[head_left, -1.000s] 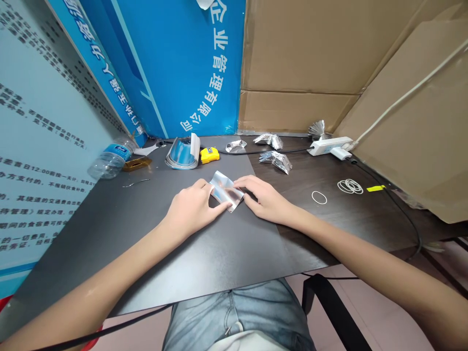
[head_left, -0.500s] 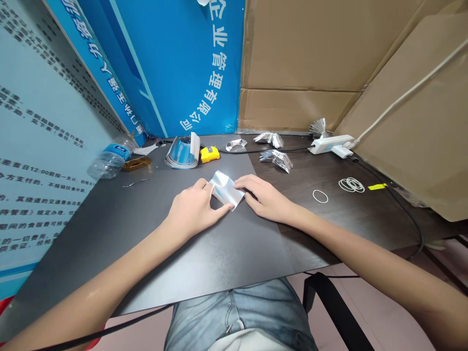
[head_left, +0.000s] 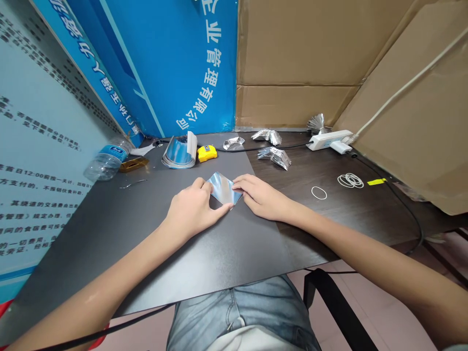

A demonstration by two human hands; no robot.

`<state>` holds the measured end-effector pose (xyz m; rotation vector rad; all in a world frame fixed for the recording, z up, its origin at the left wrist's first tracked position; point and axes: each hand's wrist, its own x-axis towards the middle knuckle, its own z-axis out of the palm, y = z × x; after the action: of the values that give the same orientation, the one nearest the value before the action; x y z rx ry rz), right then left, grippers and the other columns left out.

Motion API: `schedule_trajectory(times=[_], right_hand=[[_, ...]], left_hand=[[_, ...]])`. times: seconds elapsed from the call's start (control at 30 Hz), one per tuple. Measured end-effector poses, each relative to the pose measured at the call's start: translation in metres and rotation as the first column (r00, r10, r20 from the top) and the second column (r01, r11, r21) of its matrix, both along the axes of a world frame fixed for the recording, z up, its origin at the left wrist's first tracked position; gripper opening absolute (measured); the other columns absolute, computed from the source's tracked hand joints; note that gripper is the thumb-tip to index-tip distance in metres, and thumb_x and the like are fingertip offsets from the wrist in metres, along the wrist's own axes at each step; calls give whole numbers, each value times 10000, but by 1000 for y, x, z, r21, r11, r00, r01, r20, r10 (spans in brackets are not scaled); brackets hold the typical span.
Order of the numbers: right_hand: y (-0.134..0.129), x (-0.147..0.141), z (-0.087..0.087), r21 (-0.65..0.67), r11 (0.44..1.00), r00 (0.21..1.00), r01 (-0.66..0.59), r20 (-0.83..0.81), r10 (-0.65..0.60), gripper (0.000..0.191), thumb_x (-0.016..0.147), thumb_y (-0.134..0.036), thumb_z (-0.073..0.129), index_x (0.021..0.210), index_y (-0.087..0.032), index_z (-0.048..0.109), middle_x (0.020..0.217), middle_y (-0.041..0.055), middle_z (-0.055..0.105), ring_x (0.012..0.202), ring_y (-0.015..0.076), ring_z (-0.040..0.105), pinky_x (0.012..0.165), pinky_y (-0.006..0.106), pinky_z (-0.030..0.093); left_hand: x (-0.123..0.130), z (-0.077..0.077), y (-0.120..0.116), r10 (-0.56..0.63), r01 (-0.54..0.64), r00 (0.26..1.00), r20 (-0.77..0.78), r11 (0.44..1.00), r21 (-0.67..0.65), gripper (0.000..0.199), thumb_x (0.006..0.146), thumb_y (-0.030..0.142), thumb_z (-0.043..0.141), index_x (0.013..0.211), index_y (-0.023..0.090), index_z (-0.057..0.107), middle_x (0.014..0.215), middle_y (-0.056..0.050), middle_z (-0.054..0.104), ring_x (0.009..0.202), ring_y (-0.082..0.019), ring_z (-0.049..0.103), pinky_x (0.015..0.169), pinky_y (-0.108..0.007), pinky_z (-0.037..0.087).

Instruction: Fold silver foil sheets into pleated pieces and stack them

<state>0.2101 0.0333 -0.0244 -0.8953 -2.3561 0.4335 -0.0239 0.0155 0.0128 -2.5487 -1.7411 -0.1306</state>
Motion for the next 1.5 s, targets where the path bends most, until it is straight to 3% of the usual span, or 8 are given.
schedule_trajectory(times=[0.23,0.43,0.67,0.87,0.97,1.1,1.27,1.5], right_hand=[[-5,3,2,49,999,996,15,84,-19,434,913,-24,443,1273,-169,636,1334,151,610,1266,272,574,1102,518,523],[-17,-2,9,178,976,981,-124,167,95,376,960,-113,471,1274,-138,676,1299,172,670,1251,297,609,1085,531,535],[-27,1,11,103,992,961,-72,273,41,361,1060,-299,465,1362,-203,639,1433,106,643,1327,284,616,1128,555,488],[-35,5,13,19,999,959,-50,280,43,431,1065,-384,467,1472,-266,548,1539,102,546,1427,275,537,1199,623,373],[-36,5,13,21,998,962,-64,268,56,450,1061,-375,469,1493,-261,526,1545,113,539,1443,267,517,1199,619,363],[-35,5,14,9,998,962,-66,265,61,449,1046,-346,477,1479,-242,532,1540,123,544,1483,275,461,1183,617,366],[-36,5,17,-42,997,963,-65,259,74,423,1040,-326,460,1438,-229,566,1507,108,582,1482,257,456,1198,618,335],[-35,8,14,-83,995,959,-62,272,82,452,1063,-377,430,1480,-244,543,1586,100,491,1497,267,445,1234,610,293]], left_hand=[[1,1,0,-2,2,1000,12,1000,8,654,889,760,511,1100,166,684,1069,-125,656,821,-303,711,697,-371,541],[3,2,-2,16,-16,1000,21,1000,-5,622,908,739,489,1090,178,686,1060,-126,650,829,-304,714,690,-369,539],[1,0,0,-17,17,1000,17,999,37,621,918,723,490,1078,159,695,1011,-139,661,860,-340,709,758,-439,549],[-15,18,17,-226,230,971,83,973,-35,681,883,771,540,1132,159,709,1208,-182,706,1217,-390,633,1054,-512,480],[-14,22,21,-382,389,914,134,921,-34,868,905,773,512,1493,135,508,1585,-208,474,1535,-379,340,1237,-535,299],[0,8,20,-535,577,815,221,784,-229,947,961,747,437,1653,131,239,1708,-171,240,1600,-308,195,1288,-477,223],[11,-8,24,-472,525,851,231,783,-333,973,967,762,394,1676,136,160,1720,-158,136,1599,-336,181,1290,-522,203],[-2,-4,36,-383,406,914,135,854,-325,870,988,761,299,1674,237,187,1722,-68,144,1599,-339,177,1268,-614,194]])
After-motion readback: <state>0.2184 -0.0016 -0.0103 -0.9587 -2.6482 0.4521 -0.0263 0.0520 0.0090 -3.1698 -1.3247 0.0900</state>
